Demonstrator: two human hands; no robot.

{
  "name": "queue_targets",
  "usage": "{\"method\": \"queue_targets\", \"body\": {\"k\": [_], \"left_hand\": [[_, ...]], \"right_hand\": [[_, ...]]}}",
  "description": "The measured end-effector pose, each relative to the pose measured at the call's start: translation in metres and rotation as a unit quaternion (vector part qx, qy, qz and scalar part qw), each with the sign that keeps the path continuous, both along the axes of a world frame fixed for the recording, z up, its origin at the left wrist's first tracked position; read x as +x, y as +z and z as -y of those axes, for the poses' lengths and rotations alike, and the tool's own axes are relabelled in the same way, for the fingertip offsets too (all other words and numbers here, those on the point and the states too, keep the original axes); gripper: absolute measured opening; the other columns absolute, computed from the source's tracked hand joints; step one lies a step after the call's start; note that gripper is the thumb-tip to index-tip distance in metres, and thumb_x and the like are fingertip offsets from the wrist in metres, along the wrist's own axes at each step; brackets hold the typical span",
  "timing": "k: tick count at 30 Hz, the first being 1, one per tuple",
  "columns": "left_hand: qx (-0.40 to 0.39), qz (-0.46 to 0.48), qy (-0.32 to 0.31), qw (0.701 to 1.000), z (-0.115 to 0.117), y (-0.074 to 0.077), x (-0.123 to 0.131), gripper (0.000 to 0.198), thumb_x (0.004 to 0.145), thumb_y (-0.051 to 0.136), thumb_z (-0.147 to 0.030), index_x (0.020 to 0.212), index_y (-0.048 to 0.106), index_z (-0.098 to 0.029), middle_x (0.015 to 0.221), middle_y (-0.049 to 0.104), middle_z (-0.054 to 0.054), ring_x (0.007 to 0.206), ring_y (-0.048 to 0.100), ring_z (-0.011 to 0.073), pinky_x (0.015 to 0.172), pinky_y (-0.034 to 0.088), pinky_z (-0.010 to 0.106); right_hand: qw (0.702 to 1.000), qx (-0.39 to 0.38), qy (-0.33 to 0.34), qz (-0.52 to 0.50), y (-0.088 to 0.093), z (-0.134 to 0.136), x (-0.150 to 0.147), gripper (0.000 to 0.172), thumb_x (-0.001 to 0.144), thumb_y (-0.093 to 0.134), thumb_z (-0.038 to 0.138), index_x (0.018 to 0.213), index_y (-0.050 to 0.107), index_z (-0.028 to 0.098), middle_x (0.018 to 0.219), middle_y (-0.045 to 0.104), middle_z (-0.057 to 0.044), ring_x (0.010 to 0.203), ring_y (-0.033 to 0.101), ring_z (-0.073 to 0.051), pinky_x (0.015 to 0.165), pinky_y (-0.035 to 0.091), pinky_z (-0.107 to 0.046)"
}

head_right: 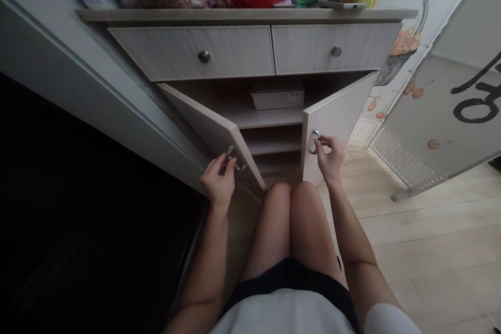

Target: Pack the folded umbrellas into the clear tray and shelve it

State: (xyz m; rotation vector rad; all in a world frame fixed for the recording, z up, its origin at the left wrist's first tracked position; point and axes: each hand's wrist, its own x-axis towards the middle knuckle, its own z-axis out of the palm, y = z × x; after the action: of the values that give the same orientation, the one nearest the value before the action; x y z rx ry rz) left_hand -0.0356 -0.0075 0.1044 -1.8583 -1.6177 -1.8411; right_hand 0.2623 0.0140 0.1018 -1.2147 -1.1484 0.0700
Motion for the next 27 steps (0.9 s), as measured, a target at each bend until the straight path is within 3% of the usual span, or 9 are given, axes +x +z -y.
{"method": "queue_targets", "body": {"k": [4, 11, 21, 27], "left_hand": [[-0.041, 0.003, -0.048, 0.998, -0.048, 0.004, 0.037, 0.020, 0.090, 0.067, -0.030, 0.102, 0.076, -0.017, 0.086, 0.073, 0.008, 0.077, 0.069, 0.0193, 0.078, 0.052, 0.032], [-0.124, -0.024, -0.048, 0.991, -0.113, 0.016, 0.079, 0.016, 0.091, 0.068, -0.024, 0.103, 0.075, -0.016, 0.088, 0.073, 0.010, 0.079, 0.068, 0.0207, 0.079, 0.048, 0.031], [-0.192, -0.065, -0.041, 0.978, -0.158, 0.030, 0.097, 0.022, 0.097, 0.061, -0.029, 0.109, 0.074, -0.018, 0.099, 0.073, 0.013, 0.091, 0.067, 0.0225, 0.081, 0.045, 0.031], [-0.209, -0.085, -0.044, 0.973, -0.175, 0.035, 0.102, 0.023, 0.098, 0.058, -0.029, 0.112, 0.074, -0.018, 0.102, 0.072, 0.014, 0.094, 0.066, 0.0236, 0.081, 0.043, 0.031]], "right_hand": [[1.000, -0.015, 0.016, 0.000, 0.001, -0.034, -0.023, 0.031, 0.088, 0.063, 0.051, 0.095, 0.066, 0.021, 0.093, 0.074, -0.006, 0.077, 0.069, -0.018, 0.074, 0.054, -0.034], [0.998, -0.046, 0.043, 0.022, 0.001, -0.094, -0.050, 0.034, 0.093, 0.054, 0.054, 0.095, 0.063, 0.022, 0.093, 0.073, -0.006, 0.078, 0.068, -0.019, 0.072, 0.051, -0.033], [0.993, -0.094, 0.058, 0.033, 0.007, -0.149, -0.069, 0.038, 0.096, 0.049, 0.057, 0.097, 0.059, 0.021, 0.101, 0.071, -0.008, 0.081, 0.067, -0.018, 0.072, 0.046, -0.029], [0.992, -0.109, 0.052, 0.041, 0.013, -0.166, -0.072, 0.028, 0.095, 0.053, 0.048, 0.092, 0.058, 0.020, 0.099, 0.070, -0.008, 0.080, 0.065, -0.017, 0.071, 0.044, -0.028]]}}
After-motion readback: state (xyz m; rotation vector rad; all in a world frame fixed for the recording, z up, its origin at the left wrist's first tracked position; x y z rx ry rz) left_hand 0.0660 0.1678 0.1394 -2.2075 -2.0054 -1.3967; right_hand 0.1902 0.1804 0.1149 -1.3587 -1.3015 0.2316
